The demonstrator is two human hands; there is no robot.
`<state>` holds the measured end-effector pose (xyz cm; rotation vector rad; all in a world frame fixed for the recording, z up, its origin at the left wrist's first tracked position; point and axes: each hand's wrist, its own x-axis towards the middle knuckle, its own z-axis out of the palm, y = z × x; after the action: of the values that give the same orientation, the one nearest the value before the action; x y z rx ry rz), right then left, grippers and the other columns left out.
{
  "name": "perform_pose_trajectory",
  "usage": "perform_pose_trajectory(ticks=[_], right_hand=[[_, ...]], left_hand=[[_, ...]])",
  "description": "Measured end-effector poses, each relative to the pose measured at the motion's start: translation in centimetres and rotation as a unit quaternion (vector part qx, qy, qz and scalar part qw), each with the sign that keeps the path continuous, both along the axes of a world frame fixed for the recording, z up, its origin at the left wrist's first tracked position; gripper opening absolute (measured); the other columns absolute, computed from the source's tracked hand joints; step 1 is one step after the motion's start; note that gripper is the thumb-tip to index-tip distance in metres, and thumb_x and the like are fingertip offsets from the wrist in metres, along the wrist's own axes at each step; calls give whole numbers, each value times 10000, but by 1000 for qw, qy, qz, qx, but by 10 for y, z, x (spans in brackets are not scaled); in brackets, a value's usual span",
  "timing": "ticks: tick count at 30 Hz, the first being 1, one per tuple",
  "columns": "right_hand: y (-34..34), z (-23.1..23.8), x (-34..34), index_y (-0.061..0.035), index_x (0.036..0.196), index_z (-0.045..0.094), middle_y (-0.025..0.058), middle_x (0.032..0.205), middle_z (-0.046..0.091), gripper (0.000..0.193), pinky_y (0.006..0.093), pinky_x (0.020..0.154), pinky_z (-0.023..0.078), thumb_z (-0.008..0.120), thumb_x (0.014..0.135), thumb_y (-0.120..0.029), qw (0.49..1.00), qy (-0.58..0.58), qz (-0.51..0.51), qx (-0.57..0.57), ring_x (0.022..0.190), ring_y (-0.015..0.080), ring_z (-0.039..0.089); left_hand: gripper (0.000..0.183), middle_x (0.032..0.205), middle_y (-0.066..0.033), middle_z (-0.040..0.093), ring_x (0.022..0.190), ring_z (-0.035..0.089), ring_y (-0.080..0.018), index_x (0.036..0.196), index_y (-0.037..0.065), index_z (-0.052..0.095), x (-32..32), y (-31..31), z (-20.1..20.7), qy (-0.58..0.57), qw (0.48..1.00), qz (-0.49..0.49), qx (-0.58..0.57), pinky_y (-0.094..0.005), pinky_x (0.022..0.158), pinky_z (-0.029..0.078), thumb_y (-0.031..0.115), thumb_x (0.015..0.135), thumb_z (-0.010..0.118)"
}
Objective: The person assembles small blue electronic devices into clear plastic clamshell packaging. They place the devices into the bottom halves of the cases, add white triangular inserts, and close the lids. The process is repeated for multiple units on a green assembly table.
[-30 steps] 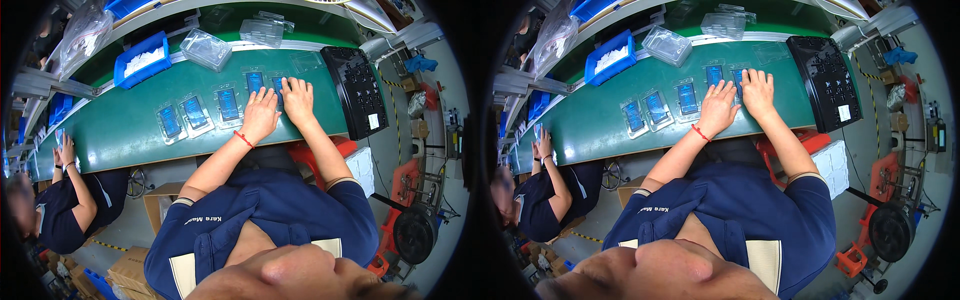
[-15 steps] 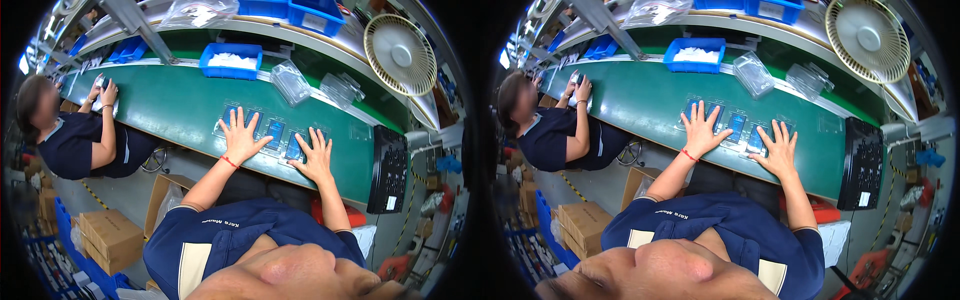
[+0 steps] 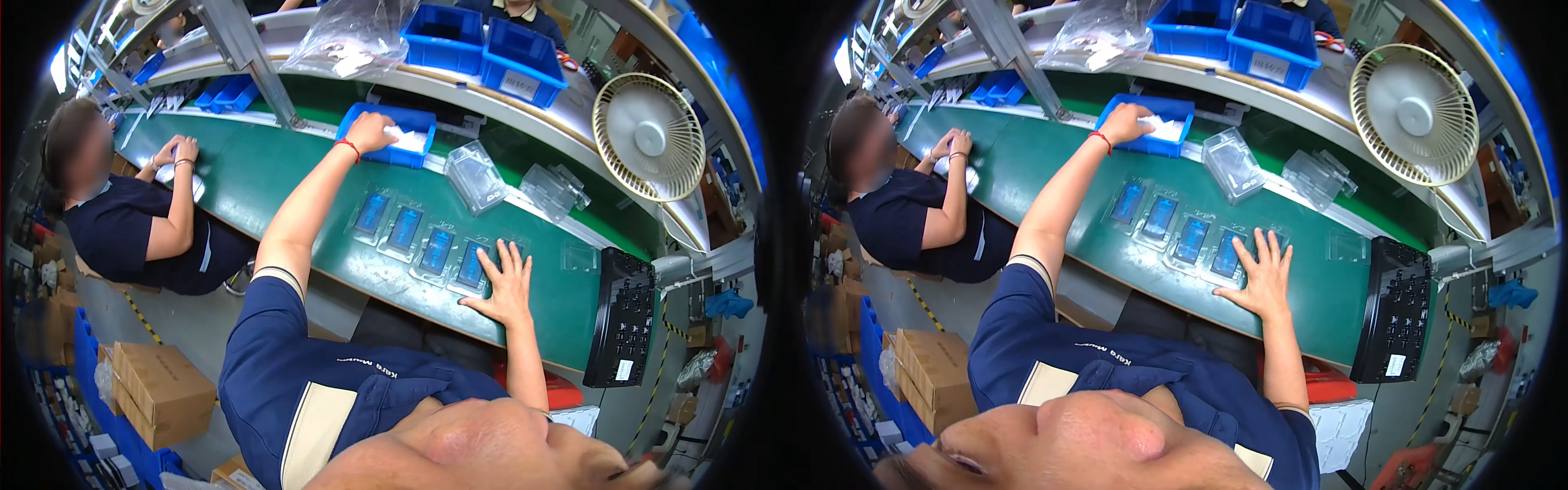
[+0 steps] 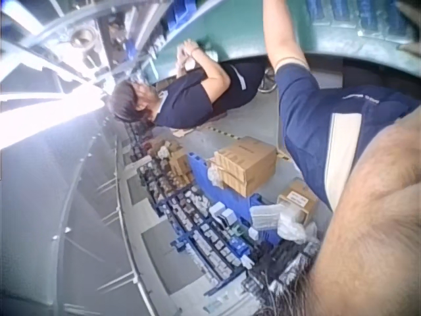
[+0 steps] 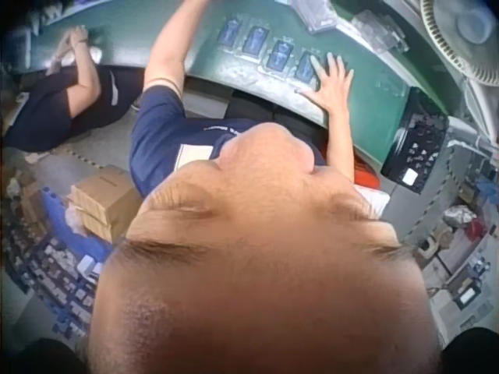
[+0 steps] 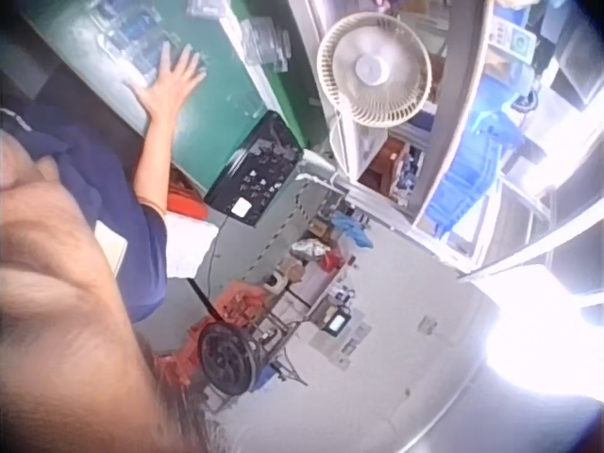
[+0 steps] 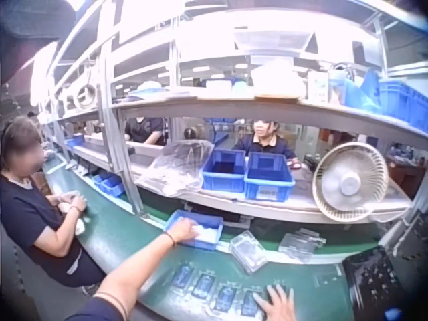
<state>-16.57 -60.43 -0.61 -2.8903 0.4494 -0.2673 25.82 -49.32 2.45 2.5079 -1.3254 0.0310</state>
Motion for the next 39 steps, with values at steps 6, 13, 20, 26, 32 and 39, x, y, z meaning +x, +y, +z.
perform_pose_trajectory(ticks=[6,13,20,26,32,39], right_hand=[[-4,-8,-2,-257,1321,542,148,1452,367,836,638,1081,149,750,593,-612,1000,-28,11,-3,1374,369,262],[-4,-10,-3,-252,1299,559,150,1436,384,826,657,1060,170,755,581,-612,999,-46,9,-2,1358,374,284],[-3,-9,-3,-239,1294,562,147,1436,382,828,653,1063,163,762,578,-603,999,-49,6,3,1359,369,283],[-4,-9,-2,-239,1301,554,138,1441,375,849,648,1069,162,769,564,-603,999,-48,12,6,1359,369,280],[-5,5,11,-110,1293,552,217,1390,416,726,563,1098,184,773,675,-419,983,-167,-9,71,1332,388,334],[41,20,146,16,1166,612,130,1053,671,327,270,830,495,658,859,-86,770,-244,20,589,986,174,634]], left_hand=[[334,960,-93,698,950,645,-280,902,103,703,47,-26,-20,75,975,-58,201,-369,839,495,272,626,787],[224,710,-24,640,688,572,-139,733,68,635,58,-18,-32,195,970,-131,67,-309,627,453,132,618,817],[196,679,-1,609,629,532,-70,774,27,629,41,-8,-20,310,941,-8,-139,-242,556,420,63,696,805],[261,844,-78,683,766,622,-128,962,-25,680,50,8,-14,356,872,66,-329,-263,690,492,124,764,759],[189,880,-36,655,804,646,-139,1030,31,579,-2,35,10,520,745,73,-411,-306,677,548,82,862,647],[192,882,-90,678,753,653,-121,1025,-11,583,-123,78,-26,570,702,17,-428,-246,637,539,-31,841,633]])
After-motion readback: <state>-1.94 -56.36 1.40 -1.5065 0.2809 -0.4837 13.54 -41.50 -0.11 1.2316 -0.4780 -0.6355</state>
